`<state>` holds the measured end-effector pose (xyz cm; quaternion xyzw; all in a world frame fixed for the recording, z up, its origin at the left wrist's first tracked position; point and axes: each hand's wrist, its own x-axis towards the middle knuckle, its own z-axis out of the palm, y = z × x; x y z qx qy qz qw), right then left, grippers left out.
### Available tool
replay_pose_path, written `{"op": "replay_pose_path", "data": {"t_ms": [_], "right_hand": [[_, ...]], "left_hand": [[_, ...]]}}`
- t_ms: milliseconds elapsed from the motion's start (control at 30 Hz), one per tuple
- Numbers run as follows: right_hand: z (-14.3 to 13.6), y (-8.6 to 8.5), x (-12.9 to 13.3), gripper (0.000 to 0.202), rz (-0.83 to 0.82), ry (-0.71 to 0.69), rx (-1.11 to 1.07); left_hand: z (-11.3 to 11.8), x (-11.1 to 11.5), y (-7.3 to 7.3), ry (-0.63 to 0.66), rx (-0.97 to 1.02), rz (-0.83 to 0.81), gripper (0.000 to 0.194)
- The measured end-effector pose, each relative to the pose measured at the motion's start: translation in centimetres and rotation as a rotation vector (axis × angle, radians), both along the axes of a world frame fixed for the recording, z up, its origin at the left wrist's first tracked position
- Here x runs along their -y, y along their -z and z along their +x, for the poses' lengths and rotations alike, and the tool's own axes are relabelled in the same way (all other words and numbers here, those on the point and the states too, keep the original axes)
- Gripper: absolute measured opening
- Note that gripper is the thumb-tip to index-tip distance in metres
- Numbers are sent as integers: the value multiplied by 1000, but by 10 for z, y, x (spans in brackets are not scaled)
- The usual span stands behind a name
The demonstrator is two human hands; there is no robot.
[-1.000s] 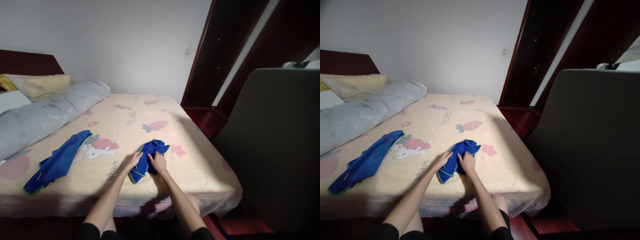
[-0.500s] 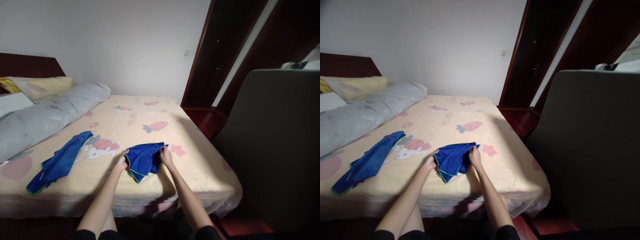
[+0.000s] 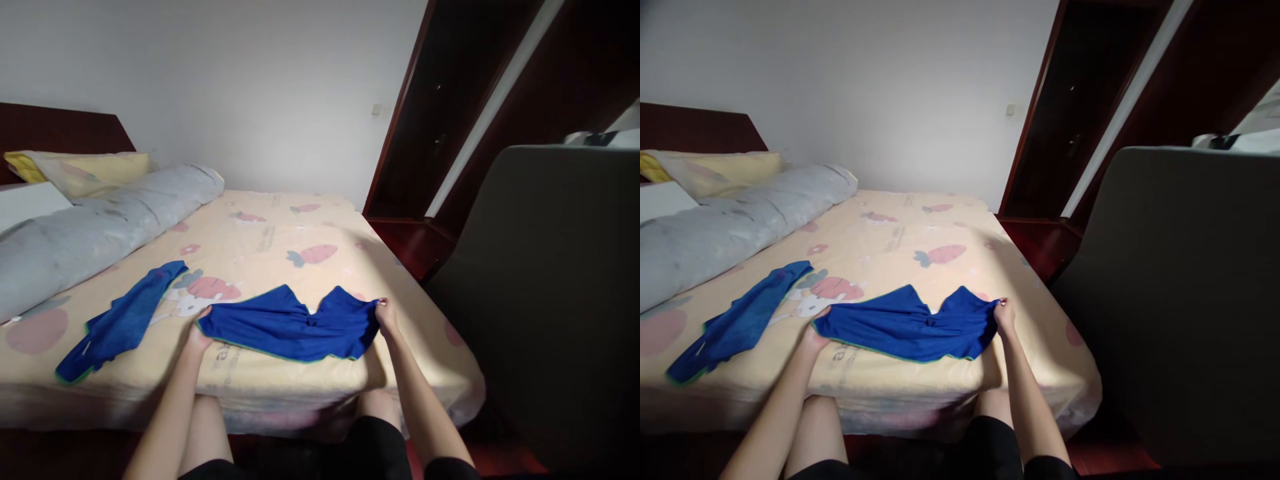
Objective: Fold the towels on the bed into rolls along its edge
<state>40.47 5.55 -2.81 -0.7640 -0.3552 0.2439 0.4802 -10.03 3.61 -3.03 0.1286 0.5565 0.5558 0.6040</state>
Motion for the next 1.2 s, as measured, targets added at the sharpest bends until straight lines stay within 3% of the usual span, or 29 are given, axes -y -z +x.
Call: {"op": "replay_pose_path", "data": {"t_ms": [133,267,400,567,667,767,900,1033,1200], "right_hand": [[29,-6,8,12,-186,-26,232],[34,-8,10,12,-348,-148,380],[11,-4,-5,36,-327,-199,506],[-25,9,-31,45,-326,-249,505],[-31,15,-40,39,-323,-265,481],[-25,13,-45,20,-289,-289,443],[-3,0,-47,22,-195,-295,365],[26,-19,-47,14,-101,-224,260],[50,-35,-50,21,-26,-155,11]], "left_hand": [[-26,30,11,153,-594,-27,9],[-27,37,13,215,-871,-31,13],[15,-1,2,270,-1129,196,17],[91,-60,3,410,-1210,334,27],[122,-76,15,455,-1213,360,37],[135,-86,25,454,-1193,323,39],[127,-108,25,410,-1123,205,12],[95,-129,9,277,-1032,160,24],[43,-134,-17,146,-848,111,30]]}}
